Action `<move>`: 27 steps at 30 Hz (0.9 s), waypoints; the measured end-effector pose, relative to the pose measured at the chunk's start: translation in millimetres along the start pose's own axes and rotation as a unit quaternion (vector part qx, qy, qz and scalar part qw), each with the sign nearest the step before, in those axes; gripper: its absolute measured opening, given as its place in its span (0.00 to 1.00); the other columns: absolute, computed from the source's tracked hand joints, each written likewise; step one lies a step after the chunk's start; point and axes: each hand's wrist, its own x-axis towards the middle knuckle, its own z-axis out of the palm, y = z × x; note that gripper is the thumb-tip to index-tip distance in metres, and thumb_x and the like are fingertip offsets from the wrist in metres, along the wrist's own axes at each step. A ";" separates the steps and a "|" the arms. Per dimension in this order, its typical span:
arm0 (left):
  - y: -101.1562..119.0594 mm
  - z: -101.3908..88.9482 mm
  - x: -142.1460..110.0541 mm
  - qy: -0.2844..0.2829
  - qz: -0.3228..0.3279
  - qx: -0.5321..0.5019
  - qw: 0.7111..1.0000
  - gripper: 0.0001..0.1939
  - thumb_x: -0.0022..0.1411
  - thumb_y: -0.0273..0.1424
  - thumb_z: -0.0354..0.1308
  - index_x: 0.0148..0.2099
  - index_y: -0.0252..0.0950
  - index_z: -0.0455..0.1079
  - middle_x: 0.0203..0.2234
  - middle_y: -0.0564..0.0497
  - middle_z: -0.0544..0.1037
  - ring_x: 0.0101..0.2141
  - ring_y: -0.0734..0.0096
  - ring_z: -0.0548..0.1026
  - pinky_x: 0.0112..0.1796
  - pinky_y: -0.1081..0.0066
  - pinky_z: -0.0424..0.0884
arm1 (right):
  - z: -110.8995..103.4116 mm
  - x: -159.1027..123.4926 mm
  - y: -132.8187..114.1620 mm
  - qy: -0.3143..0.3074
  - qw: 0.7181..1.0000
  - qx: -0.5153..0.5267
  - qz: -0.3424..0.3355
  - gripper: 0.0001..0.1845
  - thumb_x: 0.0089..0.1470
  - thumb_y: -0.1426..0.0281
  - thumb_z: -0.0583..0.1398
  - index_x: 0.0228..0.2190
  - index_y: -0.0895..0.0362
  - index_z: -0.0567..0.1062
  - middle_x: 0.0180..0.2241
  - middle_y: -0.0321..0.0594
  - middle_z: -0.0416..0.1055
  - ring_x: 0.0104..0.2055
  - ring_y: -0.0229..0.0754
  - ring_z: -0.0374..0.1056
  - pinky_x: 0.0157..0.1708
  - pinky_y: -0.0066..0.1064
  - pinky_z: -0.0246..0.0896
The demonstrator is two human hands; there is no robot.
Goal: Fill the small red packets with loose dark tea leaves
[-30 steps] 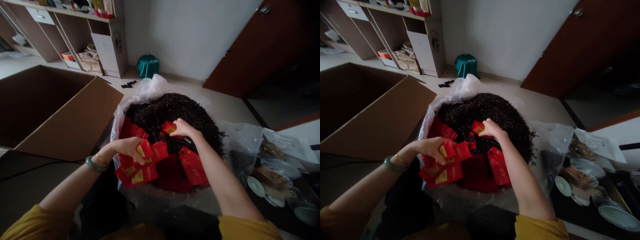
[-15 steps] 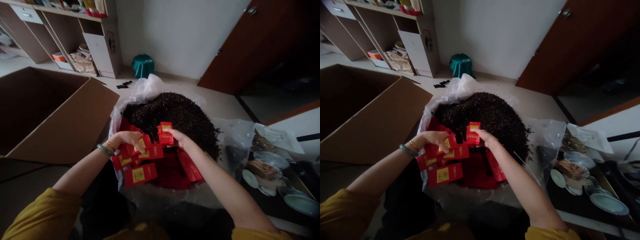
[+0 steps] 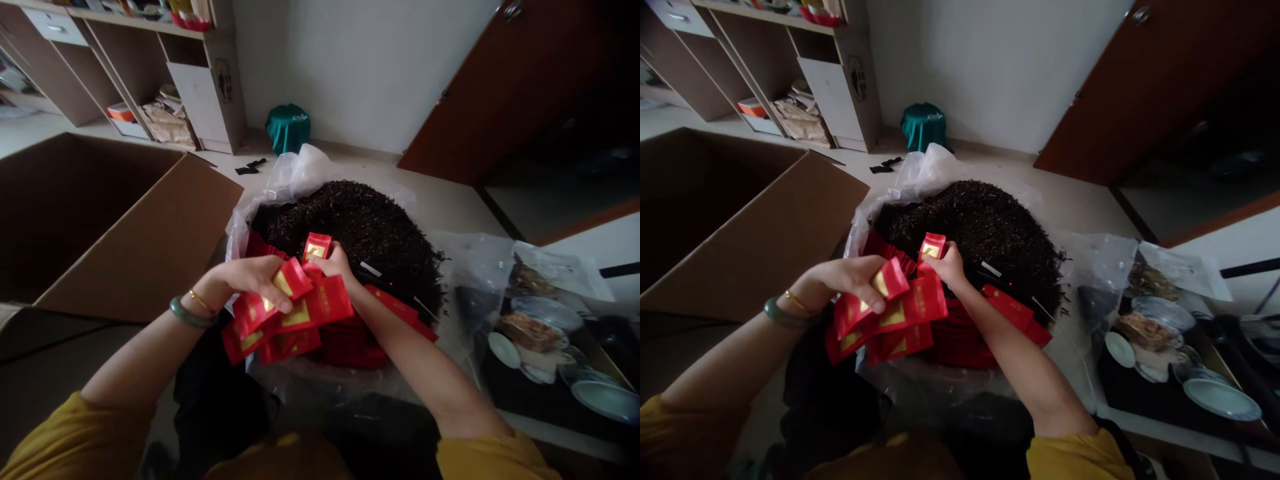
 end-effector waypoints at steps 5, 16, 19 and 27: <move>-27.4 22.6 34.9 -0.075 -0.057 0.033 0.995 0.18 0.34 0.33 0.75 0.31 0.36 0.79 0.27 0.49 0.82 0.26 0.65 0.78 0.29 0.71 0.74 | -20.5 7.1 -14.8 0.019 0.983 -0.161 -0.082 0.21 0.35 0.66 0.67 0.33 0.52 0.65 0.32 0.37 0.74 0.37 0.48 0.72 0.41 0.40 0.66; -47.4 36.2 69.9 -0.145 -0.082 0.020 0.986 0.21 0.32 0.34 0.75 0.35 0.38 0.80 0.25 0.51 0.82 0.26 0.62 0.78 0.31 0.66 0.76 | -16.5 -11.9 17.3 -0.097 0.936 -0.254 -0.223 0.20 0.41 0.70 0.63 0.40 0.56 0.70 0.42 0.47 0.73 0.46 0.50 0.70 0.49 0.42 0.64; -50.1 36.9 69.1 -0.129 -0.093 0.003 0.987 0.21 0.31 0.33 0.75 0.33 0.38 0.80 0.24 0.51 0.82 0.25 0.62 0.78 0.30 0.66 0.76 | -13.4 -15.7 12.8 -0.130 0.928 -0.256 -0.240 0.20 0.41 0.71 0.63 0.40 0.56 0.71 0.43 0.47 0.74 0.45 0.49 0.71 0.48 0.41 0.65; -54.0 22.7 52.9 -0.051 -0.080 -0.102 0.990 0.19 0.32 0.33 0.75 0.31 0.35 0.79 0.23 0.50 0.81 0.22 0.64 0.77 0.24 0.69 0.75 | -66.5 -20.6 -12.1 0.005 0.989 -0.087 -0.121 0.21 0.40 0.61 0.67 0.37 0.57 0.75 0.35 0.44 0.78 0.37 0.49 0.73 0.43 0.42 0.67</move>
